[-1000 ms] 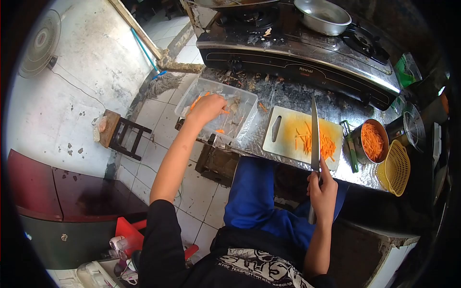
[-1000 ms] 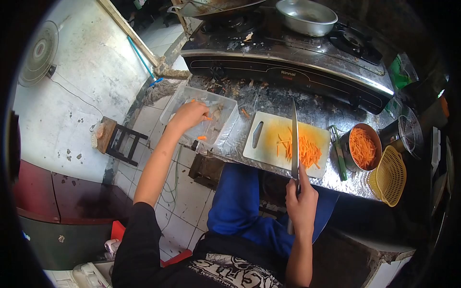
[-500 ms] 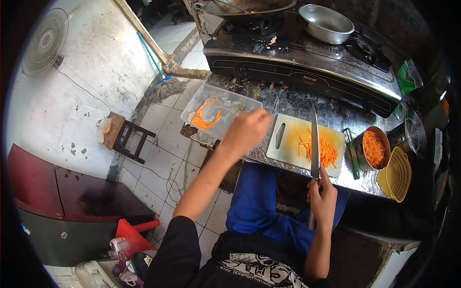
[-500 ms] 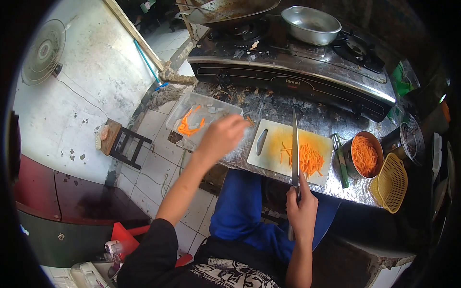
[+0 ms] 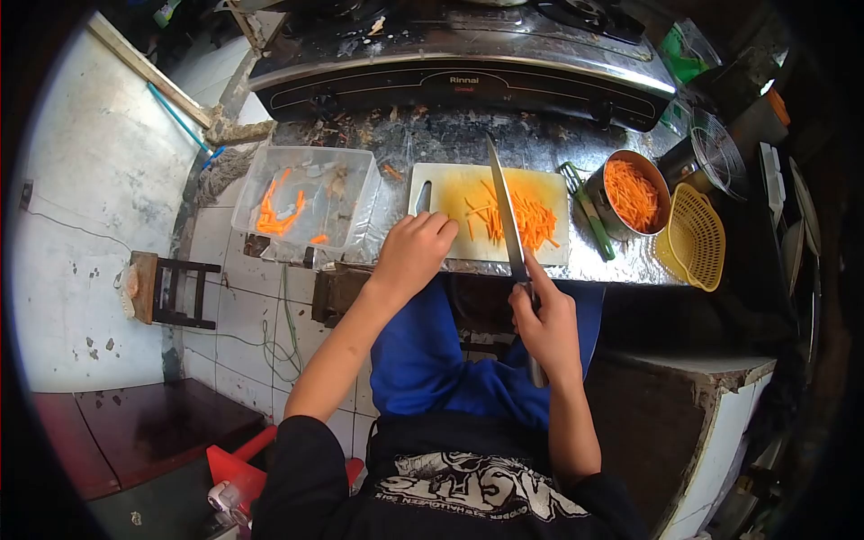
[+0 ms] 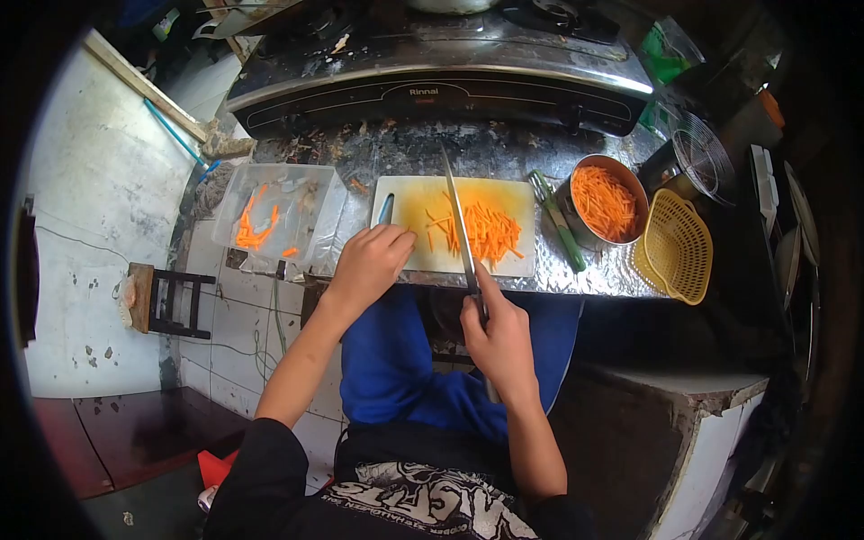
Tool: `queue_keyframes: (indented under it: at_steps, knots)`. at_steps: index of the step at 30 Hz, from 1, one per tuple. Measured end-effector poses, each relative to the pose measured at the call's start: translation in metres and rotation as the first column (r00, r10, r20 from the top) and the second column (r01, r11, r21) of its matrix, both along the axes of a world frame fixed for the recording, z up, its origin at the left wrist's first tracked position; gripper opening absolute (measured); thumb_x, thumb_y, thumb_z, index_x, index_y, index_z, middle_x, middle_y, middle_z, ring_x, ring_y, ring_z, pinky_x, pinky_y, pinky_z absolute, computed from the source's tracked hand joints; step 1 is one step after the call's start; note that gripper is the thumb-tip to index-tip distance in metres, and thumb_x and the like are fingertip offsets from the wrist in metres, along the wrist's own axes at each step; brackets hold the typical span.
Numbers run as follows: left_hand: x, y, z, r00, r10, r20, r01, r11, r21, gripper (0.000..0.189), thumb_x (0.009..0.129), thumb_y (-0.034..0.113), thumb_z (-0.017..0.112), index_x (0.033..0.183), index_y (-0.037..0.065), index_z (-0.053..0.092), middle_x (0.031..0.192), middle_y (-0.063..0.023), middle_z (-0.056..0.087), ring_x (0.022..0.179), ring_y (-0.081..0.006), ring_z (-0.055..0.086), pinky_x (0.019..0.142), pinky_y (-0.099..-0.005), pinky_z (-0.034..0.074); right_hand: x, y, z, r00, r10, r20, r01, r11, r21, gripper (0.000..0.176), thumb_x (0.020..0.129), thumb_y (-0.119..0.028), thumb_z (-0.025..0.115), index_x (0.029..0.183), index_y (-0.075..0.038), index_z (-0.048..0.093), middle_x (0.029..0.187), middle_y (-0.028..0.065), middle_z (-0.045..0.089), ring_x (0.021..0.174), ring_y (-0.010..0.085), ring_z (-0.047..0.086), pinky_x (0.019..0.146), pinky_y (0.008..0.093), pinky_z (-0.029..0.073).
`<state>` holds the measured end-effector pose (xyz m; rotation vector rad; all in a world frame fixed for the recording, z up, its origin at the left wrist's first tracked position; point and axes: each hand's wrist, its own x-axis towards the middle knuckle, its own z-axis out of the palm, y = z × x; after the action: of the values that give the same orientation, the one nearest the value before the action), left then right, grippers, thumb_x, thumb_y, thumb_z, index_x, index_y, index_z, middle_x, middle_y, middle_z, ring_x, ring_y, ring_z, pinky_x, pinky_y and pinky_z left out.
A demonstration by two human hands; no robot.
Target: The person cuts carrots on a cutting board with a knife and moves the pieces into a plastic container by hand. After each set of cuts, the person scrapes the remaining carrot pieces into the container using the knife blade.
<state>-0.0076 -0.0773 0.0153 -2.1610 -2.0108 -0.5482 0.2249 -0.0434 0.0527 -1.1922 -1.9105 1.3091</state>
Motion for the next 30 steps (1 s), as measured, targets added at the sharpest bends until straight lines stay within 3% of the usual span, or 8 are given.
queue_keyframes:
  at_steps: [3, 7, 9, 12, 17, 20, 30]
  knots:
    - [-0.002, -0.004, 0.002, 0.99, -0.082, 0.116, 0.081, 0.997, 0.019, 0.02, 0.083, 0.011, 0.074, 0.1, 0.003, 0.068, 0.094, -0.0088, 0.066, 0.089, -0.0272, 0.066, 0.079, -0.0374, 0.054, -0.001, 0.0, -0.001, 0.999, 0.033, 0.014, -0.033, 0.999, -0.01, 0.047, 0.093, -0.006, 0.06, 0.14, 0.0, 0.055, 0.068, 0.0228, 0.062, 0.052, 0.0232, 0.061, 0.056, 0.0347, 0.049]
    - [-0.008, -0.009, 0.003, 0.968, -0.074, 0.241, 0.061, 0.996, 0.061, 0.022, 0.085, 0.009, 0.073, 0.105, 0.003, 0.069, 0.097, -0.0096, 0.067, 0.09, -0.029, 0.066, 0.081, -0.039, 0.055, -0.003, -0.002, 0.001, 0.998, 0.069, 0.006, -0.069, 0.997, -0.021, 0.047, 0.093, -0.005, 0.059, 0.139, 0.0, 0.054, 0.075, 0.0256, 0.063, 0.057, 0.0287, 0.064, 0.06, 0.037, 0.05]
    - [-0.013, -0.011, 0.001, 0.941, 0.022, 0.336, -0.047, 0.997, 0.067, 0.022, 0.086, 0.007, 0.072, 0.107, 0.002, 0.071, 0.1, -0.0103, 0.067, 0.092, -0.0294, 0.066, 0.081, -0.0392, 0.054, -0.004, -0.003, 0.001, 0.997, 0.076, 0.013, -0.076, 0.997, -0.024, 0.047, 0.093, -0.005, 0.059, 0.14, 0.001, 0.054, 0.077, 0.0261, 0.064, 0.059, 0.0304, 0.065, 0.062, 0.0378, 0.05]
    - [-0.014, -0.012, -0.005, 0.893, 0.043, 0.447, -0.084, 0.994, 0.074, 0.02, 0.086, 0.007, 0.073, 0.106, 0.002, 0.073, 0.099, -0.0109, 0.067, 0.092, -0.0294, 0.066, 0.082, -0.0386, 0.054, -0.01, -0.01, -0.001, 0.987, 0.145, 0.065, -0.147, 0.988, 0.036, 0.052, 0.093, -0.001, 0.059, 0.143, 0.002, 0.049, 0.079, 0.0262, 0.063, 0.063, 0.0341, 0.065, 0.063, 0.0404, 0.051]
    - [-0.005, -0.007, -0.012, 0.873, 0.066, 0.483, -0.114, 0.991, 0.072, 0.019, 0.085, 0.008, 0.075, 0.103, 0.001, 0.074, 0.1, -0.011, 0.067, 0.094, -0.0295, 0.065, 0.084, -0.0382, 0.053, -0.027, -0.02, -0.007, 0.984, 0.161, 0.074, -0.165, 0.985, 0.058, 0.054, 0.092, 0.0, 0.059, 0.143, 0.008, 0.045, 0.076, 0.0263, 0.061, 0.066, 0.0384, 0.065, 0.063, 0.044, 0.051]
    - [0.0, -0.006, -0.017, 0.868, 0.089, 0.488, -0.153, 0.984, 0.093, 0.018, 0.084, 0.007, 0.075, 0.101, 0.001, 0.074, 0.1, -0.0098, 0.066, 0.096, -0.0297, 0.064, 0.086, -0.0399, 0.052, -0.033, -0.024, -0.015, 0.977, 0.209, 0.053, -0.215, 0.96, 0.177, 0.058, 0.091, 0.001, 0.059, 0.144, 0.013, 0.039, 0.074, 0.0267, 0.06, 0.065, 0.0418, 0.063, 0.062, 0.0492, 0.05]
    - [0.008, -0.007, -0.028, 0.873, 0.172, 0.456, -0.259, 0.956, 0.135, 0.015, 0.081, 0.009, 0.076, 0.096, 0.005, 0.075, 0.104, -0.0059, 0.065, 0.1, -0.027, 0.063, 0.09, -0.0399, 0.047, -0.04, -0.031, -0.028, 0.962, 0.221, 0.158, -0.257, 0.932, 0.256, 0.061, 0.091, -0.001, 0.059, 0.146, 0.013, 0.036, 0.069, 0.0241, 0.057, 0.059, 0.0405, 0.061, 0.058, 0.0511, 0.051]
